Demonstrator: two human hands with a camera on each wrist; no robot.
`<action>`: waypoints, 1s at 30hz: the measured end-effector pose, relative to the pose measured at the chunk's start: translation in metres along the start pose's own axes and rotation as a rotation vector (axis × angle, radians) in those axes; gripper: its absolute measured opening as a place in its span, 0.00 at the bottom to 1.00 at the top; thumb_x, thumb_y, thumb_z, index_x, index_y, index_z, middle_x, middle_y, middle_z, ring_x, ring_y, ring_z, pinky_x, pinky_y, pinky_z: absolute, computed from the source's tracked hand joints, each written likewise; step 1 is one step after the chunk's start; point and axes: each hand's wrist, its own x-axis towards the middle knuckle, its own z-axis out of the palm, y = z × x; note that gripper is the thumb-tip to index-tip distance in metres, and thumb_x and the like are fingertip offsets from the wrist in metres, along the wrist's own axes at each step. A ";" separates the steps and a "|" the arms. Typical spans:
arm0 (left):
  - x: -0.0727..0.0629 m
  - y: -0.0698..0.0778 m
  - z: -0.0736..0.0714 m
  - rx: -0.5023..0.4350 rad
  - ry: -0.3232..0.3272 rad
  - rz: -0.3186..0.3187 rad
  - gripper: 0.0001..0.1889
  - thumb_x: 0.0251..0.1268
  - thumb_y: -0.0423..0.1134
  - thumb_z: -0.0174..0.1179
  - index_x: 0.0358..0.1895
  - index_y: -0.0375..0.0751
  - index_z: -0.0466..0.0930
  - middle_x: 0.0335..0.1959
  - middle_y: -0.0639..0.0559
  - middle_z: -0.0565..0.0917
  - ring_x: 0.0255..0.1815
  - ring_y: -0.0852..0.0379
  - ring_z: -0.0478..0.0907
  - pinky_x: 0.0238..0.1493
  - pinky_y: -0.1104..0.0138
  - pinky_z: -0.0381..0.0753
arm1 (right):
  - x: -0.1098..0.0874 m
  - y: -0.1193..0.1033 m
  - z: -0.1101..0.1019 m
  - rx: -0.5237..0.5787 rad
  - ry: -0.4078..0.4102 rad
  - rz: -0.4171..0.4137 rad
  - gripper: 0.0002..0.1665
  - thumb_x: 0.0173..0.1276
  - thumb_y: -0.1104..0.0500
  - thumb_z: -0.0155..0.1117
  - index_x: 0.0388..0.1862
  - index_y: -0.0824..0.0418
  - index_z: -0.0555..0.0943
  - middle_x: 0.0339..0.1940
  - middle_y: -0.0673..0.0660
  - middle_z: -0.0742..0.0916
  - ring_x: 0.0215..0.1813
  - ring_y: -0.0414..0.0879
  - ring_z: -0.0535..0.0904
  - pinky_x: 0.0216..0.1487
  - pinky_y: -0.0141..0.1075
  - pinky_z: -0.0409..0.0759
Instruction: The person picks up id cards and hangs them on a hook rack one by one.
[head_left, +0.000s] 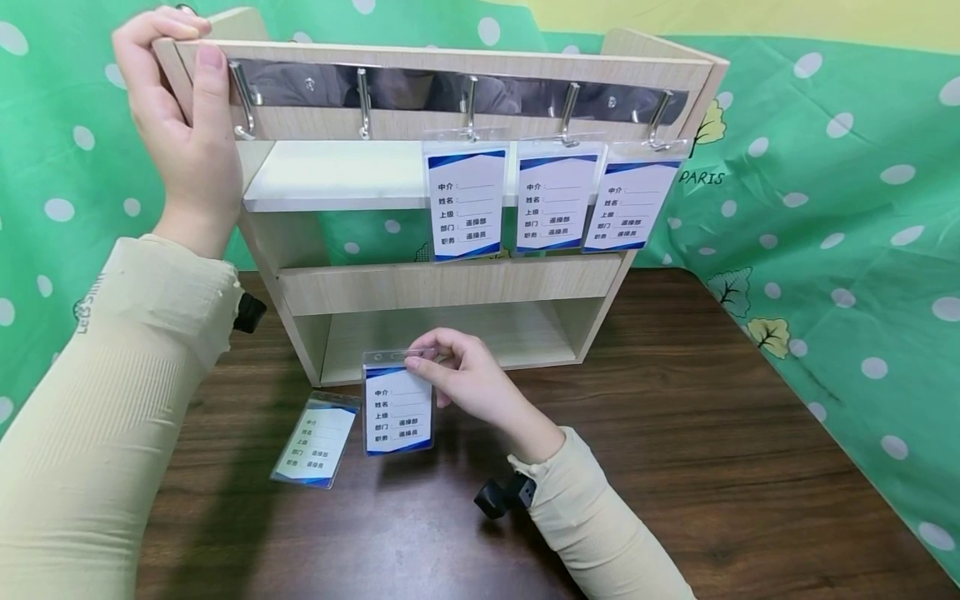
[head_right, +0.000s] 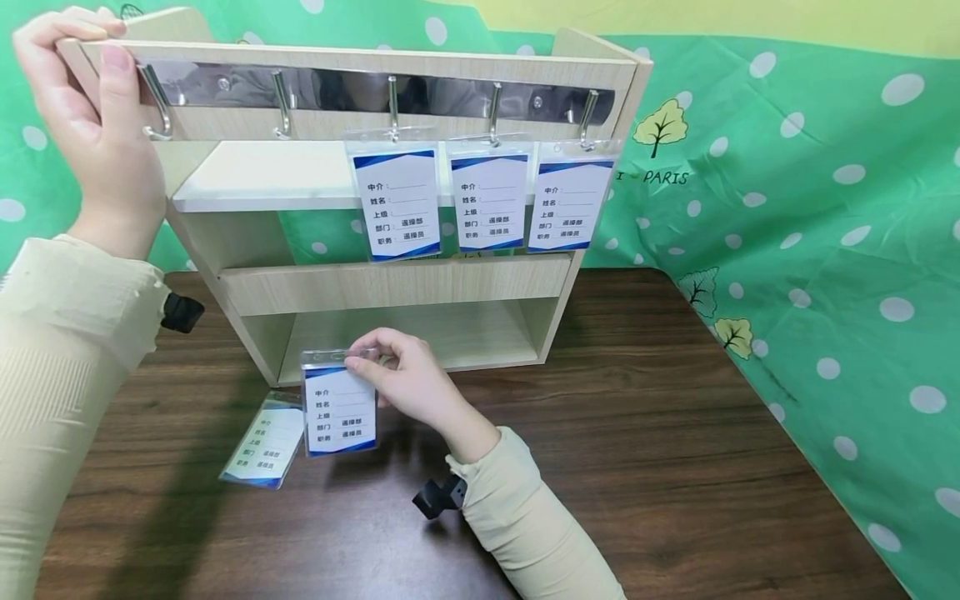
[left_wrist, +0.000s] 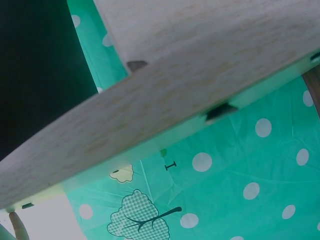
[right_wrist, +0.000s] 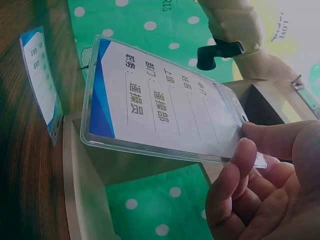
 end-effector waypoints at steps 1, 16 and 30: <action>0.000 0.000 0.000 0.001 0.000 -0.001 0.06 0.64 0.29 0.48 0.39 0.44 0.70 0.45 0.51 0.75 0.49 0.55 0.73 0.52 0.71 0.71 | 0.000 0.000 0.000 -0.002 0.000 -0.004 0.10 0.71 0.63 0.62 0.48 0.66 0.81 0.38 0.60 0.82 0.20 0.40 0.73 0.21 0.30 0.74; -0.001 0.002 0.000 0.003 -0.003 -0.008 0.06 0.64 0.29 0.48 0.40 0.44 0.70 0.46 0.50 0.75 0.49 0.55 0.73 0.54 0.71 0.70 | -0.003 -0.006 -0.013 0.017 0.049 -0.040 0.10 0.70 0.63 0.62 0.48 0.66 0.80 0.38 0.61 0.83 0.18 0.41 0.71 0.20 0.30 0.73; 0.000 0.000 0.000 0.009 -0.003 -0.006 0.06 0.64 0.29 0.48 0.40 0.44 0.70 0.45 0.51 0.75 0.47 0.56 0.73 0.52 0.71 0.70 | -0.017 -0.026 -0.042 0.044 0.153 -0.109 0.10 0.70 0.66 0.61 0.47 0.70 0.80 0.29 0.48 0.86 0.17 0.42 0.72 0.21 0.34 0.76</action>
